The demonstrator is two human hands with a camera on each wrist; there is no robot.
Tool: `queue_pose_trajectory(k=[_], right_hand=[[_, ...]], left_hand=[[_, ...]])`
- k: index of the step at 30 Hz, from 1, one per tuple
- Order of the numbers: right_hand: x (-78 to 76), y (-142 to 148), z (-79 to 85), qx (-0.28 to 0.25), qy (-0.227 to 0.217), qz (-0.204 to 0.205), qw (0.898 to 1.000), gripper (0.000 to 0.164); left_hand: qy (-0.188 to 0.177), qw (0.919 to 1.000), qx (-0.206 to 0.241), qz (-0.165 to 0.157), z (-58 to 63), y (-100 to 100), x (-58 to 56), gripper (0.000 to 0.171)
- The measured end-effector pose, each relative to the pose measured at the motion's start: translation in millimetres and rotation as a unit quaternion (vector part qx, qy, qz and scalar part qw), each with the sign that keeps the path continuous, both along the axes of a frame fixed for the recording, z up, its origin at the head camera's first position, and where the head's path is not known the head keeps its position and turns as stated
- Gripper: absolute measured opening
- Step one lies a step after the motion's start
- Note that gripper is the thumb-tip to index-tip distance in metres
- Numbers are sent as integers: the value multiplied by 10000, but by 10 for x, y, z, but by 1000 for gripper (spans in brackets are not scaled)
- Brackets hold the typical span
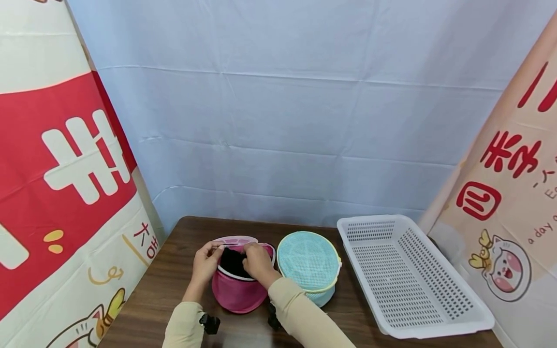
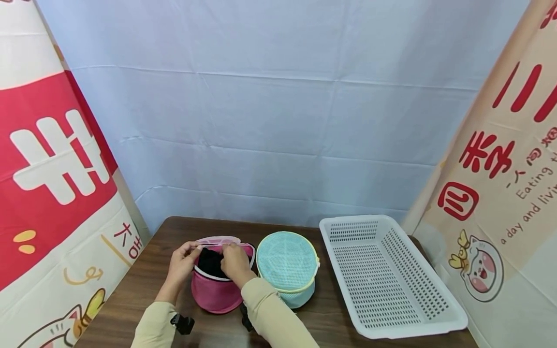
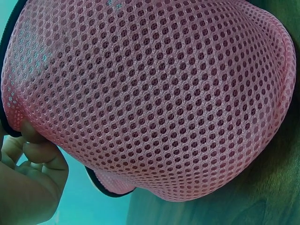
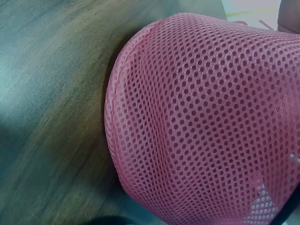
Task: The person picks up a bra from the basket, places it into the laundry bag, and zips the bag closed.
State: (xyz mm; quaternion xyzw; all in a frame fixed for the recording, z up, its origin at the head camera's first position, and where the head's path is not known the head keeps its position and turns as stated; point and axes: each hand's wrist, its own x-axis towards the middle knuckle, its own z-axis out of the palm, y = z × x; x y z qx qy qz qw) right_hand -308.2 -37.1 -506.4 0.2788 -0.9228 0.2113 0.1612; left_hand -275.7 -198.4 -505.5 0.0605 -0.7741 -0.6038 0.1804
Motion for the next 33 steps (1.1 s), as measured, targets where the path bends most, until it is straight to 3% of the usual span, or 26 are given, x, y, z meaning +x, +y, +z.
queue_pose_trajectory(k=[6, 11, 17, 23, 33], right_hand=[[18, -3, 20, 99, -121, 119, 9998, 10], [39, -4, 31, 240, -342, 283, 9987, 12], [41, -44, 42, 758, -1000, 668, 9898, 25], [25, -92, -14, 938, -1909, 884, 9731, 33], [4, -124, -87, 1094, -2321, 1001, 9613, 38]], left_hand=[[-68, 9997, 150, -201, 31, -14, 28, 16], [-48, 9989, 282, -370, 167, 11, 103, 16], [114, 9991, 140, -390, 0, -42, 22, 15], [48, 9992, 129, -383, 24, -29, 22, 14], [139, 9992, 150, -334, 33, -54, 26, 12]])
